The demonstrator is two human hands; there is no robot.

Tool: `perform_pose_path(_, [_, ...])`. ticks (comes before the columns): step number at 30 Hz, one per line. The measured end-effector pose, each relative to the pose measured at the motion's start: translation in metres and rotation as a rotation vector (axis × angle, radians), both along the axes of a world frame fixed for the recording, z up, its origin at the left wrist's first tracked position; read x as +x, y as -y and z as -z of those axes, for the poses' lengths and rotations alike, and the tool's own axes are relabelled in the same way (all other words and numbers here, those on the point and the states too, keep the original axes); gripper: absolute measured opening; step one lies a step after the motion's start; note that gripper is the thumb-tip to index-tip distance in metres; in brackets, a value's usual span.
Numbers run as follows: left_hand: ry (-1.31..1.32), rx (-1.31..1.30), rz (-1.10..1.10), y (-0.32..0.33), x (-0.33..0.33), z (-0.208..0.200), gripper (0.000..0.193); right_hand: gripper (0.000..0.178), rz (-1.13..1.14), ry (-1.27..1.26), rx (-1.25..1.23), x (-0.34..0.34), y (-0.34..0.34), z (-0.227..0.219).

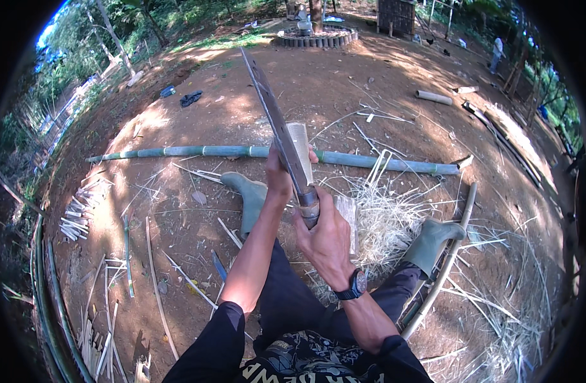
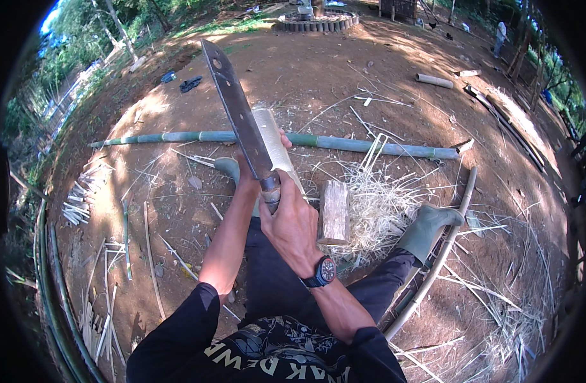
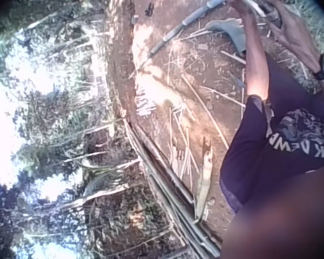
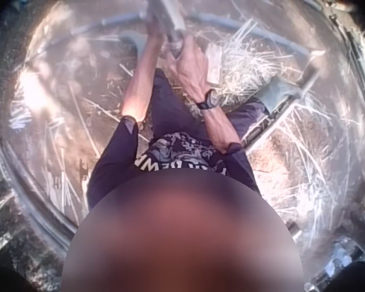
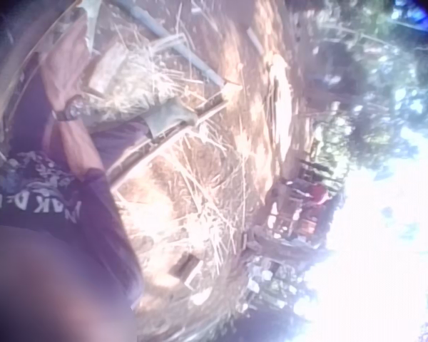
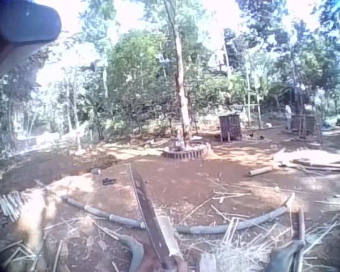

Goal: The person sits on the ground and uses a machete to split a section of bamboo. They first split the bamboo lengthwise into two halves, then further split one of the halves into thinner strips. The person handles the bamboo pieces and the machete throughout the process.

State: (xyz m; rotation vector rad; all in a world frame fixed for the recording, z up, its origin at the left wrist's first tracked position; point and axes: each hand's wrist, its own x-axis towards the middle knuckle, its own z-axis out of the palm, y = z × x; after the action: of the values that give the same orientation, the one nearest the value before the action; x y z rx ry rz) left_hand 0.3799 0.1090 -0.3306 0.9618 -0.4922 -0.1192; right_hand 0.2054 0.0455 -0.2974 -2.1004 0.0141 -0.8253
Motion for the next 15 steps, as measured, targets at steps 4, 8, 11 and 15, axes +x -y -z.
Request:
perform_pose_path(4, [0.070,0.031,-0.030,-0.001,-0.004,-0.008,0.053,0.050,-0.052,-0.039,0.053,-0.003,0.004,-0.008])
perform_pose_path(8, [-0.008,-0.016,0.010,-0.002,-0.005,-0.009,0.052,0.048,-0.109,-0.051,0.117,-0.002,0.006,-0.013])
perform_pose_path(11, [0.021,0.004,-0.013,-0.003,-0.006,-0.008,0.052,0.046,-0.128,-0.119,0.166,-0.003,0.008,-0.019])
perform_pose_path(15, [-0.012,0.016,-0.028,-0.002,-0.009,-0.009,0.052,0.046,-0.155,-0.159,0.223,-0.003,0.010,-0.018])
